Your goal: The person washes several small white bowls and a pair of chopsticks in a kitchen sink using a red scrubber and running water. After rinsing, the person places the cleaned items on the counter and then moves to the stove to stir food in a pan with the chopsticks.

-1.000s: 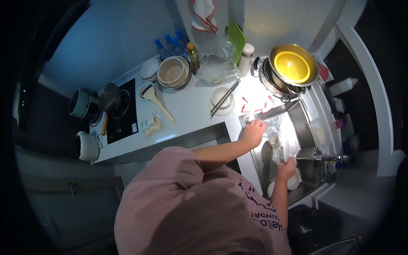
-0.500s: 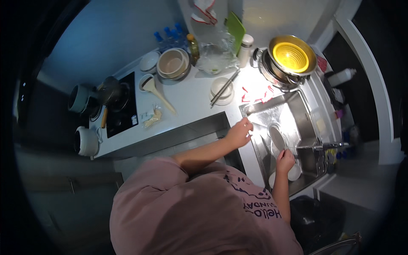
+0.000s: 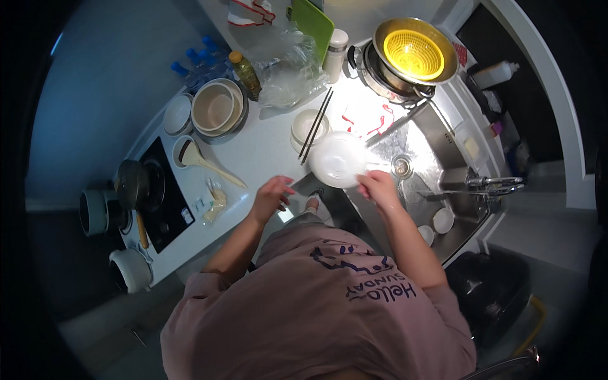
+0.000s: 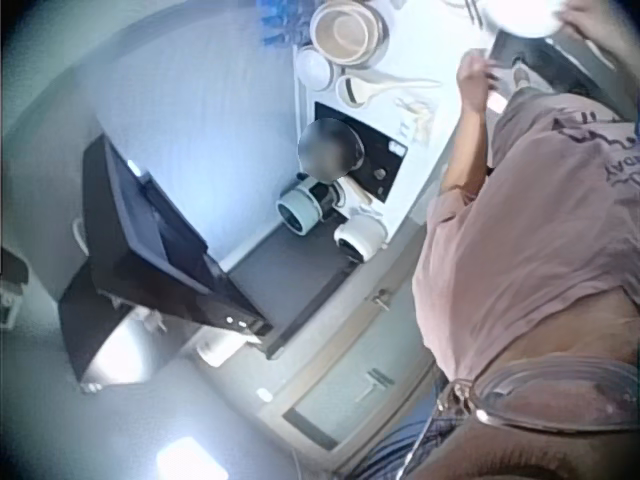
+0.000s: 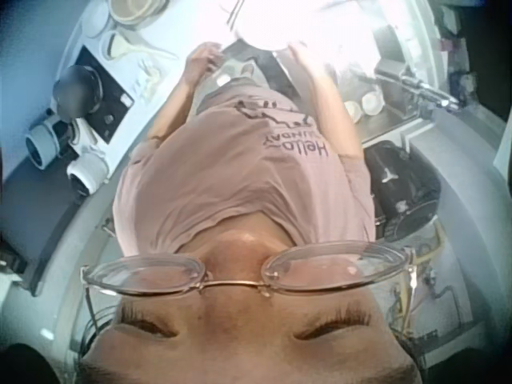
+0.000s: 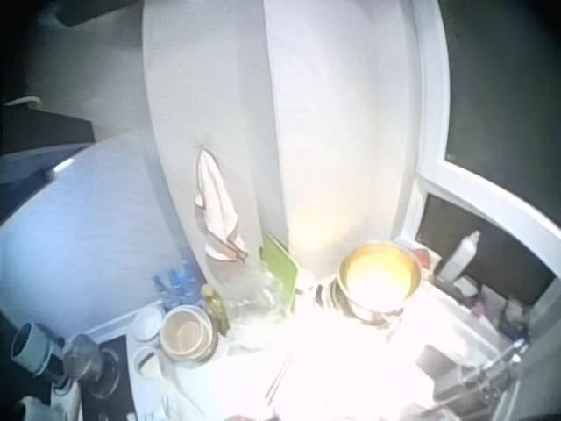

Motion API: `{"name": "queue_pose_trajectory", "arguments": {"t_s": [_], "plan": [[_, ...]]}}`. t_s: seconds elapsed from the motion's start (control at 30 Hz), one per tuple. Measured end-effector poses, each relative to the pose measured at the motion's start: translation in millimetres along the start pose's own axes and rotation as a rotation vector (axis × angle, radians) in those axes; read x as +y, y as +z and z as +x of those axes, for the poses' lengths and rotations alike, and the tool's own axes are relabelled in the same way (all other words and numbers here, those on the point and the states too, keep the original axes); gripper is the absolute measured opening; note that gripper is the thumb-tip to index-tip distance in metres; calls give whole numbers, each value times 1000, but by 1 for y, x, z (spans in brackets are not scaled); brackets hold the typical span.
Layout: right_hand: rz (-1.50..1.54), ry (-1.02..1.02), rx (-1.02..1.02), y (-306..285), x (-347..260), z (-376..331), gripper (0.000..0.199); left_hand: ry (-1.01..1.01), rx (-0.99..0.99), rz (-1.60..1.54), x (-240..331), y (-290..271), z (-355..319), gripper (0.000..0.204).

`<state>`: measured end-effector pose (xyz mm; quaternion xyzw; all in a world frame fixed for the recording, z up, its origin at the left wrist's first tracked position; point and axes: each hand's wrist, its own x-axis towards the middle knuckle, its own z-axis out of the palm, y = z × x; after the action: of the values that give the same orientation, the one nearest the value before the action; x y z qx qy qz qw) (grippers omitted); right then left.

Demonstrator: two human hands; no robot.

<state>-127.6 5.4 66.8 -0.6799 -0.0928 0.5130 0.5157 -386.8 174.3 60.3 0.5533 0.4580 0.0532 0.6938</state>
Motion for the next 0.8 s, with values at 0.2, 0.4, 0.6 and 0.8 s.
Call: {"name": "queue_pose_trajectory", "arguments": {"t_s": [0.2, 0.4, 0.6, 0.8], "plan": [[-341, -114, -232, 158, -16, 89, 24, 64, 353, -101, 7, -62, 57, 36], [-655, -512, -29, 176, -9, 93, 36, -118, 466, -73, -38, -122, 138, 31], [-502, -320, 195, 48, 36, 39, 25, -173, 550, 97, -36, -117, 177, 69], [-403, -31, 779, -140, 143, -17, 30, 53, 556, 1073, -76, -142, 181, 99]]}}
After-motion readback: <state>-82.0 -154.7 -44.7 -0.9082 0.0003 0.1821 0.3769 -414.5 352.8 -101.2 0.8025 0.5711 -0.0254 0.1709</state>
